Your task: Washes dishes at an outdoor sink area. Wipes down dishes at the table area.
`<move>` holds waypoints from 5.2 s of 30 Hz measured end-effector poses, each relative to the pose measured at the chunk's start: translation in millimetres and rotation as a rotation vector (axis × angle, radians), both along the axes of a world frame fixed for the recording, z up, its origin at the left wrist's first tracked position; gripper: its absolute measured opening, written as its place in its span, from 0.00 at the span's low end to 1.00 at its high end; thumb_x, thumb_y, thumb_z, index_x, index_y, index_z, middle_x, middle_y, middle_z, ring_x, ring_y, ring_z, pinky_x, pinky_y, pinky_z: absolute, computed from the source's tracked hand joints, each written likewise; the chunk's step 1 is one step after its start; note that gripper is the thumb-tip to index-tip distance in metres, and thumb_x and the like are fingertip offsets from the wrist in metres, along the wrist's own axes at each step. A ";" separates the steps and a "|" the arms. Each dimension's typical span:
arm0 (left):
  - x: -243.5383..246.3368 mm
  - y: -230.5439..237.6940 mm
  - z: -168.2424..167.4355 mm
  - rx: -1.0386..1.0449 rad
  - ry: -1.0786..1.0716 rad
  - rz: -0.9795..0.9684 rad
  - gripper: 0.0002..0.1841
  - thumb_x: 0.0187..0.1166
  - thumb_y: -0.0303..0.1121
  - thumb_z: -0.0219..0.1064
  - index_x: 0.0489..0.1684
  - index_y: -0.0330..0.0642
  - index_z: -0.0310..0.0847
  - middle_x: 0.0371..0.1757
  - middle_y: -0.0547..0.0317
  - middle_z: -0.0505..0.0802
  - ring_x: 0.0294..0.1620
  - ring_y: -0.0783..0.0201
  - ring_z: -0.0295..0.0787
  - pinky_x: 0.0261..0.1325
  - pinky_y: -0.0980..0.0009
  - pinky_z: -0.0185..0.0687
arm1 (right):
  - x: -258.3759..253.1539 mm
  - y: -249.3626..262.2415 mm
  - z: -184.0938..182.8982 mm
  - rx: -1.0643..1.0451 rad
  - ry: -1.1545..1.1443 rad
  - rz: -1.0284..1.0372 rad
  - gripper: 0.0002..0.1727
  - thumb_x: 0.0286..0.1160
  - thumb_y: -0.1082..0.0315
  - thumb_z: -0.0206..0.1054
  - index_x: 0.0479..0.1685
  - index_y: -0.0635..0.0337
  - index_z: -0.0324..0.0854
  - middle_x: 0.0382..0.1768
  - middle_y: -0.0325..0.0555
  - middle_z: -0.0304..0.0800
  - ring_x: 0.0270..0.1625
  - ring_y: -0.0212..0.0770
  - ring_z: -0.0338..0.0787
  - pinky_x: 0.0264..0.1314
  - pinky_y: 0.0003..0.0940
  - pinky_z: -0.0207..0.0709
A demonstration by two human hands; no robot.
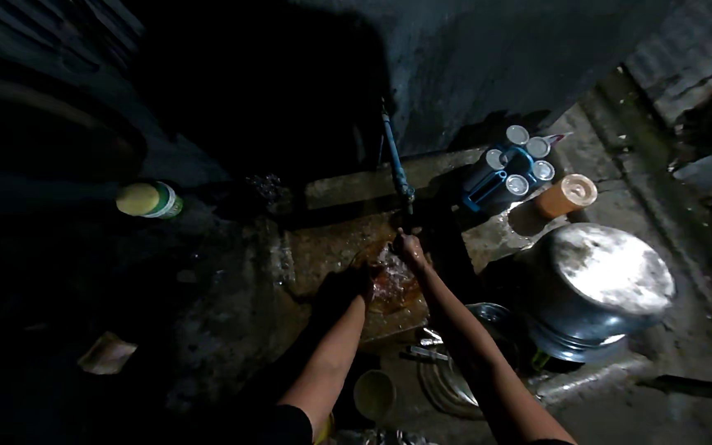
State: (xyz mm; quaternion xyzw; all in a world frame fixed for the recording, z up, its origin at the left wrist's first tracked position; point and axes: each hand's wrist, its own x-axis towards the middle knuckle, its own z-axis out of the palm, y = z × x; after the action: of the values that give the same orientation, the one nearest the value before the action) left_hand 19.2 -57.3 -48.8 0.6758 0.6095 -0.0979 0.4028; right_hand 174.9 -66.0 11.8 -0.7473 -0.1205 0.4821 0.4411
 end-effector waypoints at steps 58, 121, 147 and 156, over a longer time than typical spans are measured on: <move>-29.7 13.9 -49.3 -0.121 -0.407 0.182 0.22 0.89 0.36 0.57 0.76 0.35 0.74 0.66 0.37 0.87 0.64 0.48 0.86 0.69 0.52 0.80 | -88.0 -70.8 -110.9 -0.345 -0.805 0.567 0.37 0.87 0.59 0.49 0.95 0.55 0.46 0.95 0.54 0.40 0.95 0.60 0.42 0.93 0.64 0.31; 90.8 29.8 76.3 -0.266 -0.884 0.128 0.24 0.87 0.26 0.54 0.82 0.34 0.60 0.58 0.45 0.83 0.48 0.65 0.80 0.52 0.68 0.79 | 0.1 -44.5 3.5 -0.010 -0.331 0.607 0.33 0.81 0.72 0.66 0.83 0.75 0.60 0.74 0.75 0.74 0.76 0.65 0.77 0.80 0.58 0.68; -270.8 -176.3 100.7 -0.015 0.115 -0.151 0.29 0.69 0.32 0.78 0.73 0.41 0.77 0.84 0.36 0.66 0.85 0.34 0.58 0.83 0.45 0.61 | -181.1 -244.5 57.1 -0.053 -0.546 1.119 0.14 0.80 0.75 0.62 0.60 0.63 0.87 0.71 0.60 0.81 0.64 0.62 0.87 0.64 0.61 0.80; -240.1 -161.5 131.6 0.050 -0.531 0.112 0.12 0.85 0.28 0.62 0.56 0.25 0.74 0.56 0.38 0.85 0.54 0.52 0.83 0.60 0.56 0.79 | -171.1 -262.4 43.5 0.160 -0.630 0.991 0.18 0.73 0.71 0.71 0.64 0.59 0.87 0.66 0.60 0.85 0.71 0.65 0.80 0.69 0.63 0.76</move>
State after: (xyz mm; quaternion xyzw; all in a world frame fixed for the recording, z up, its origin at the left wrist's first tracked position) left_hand -220.9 -218.8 82.7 0.6525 0.5212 0.1203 0.5368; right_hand 3.8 -328.4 55.3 -0.6736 -0.6163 0.3749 0.1613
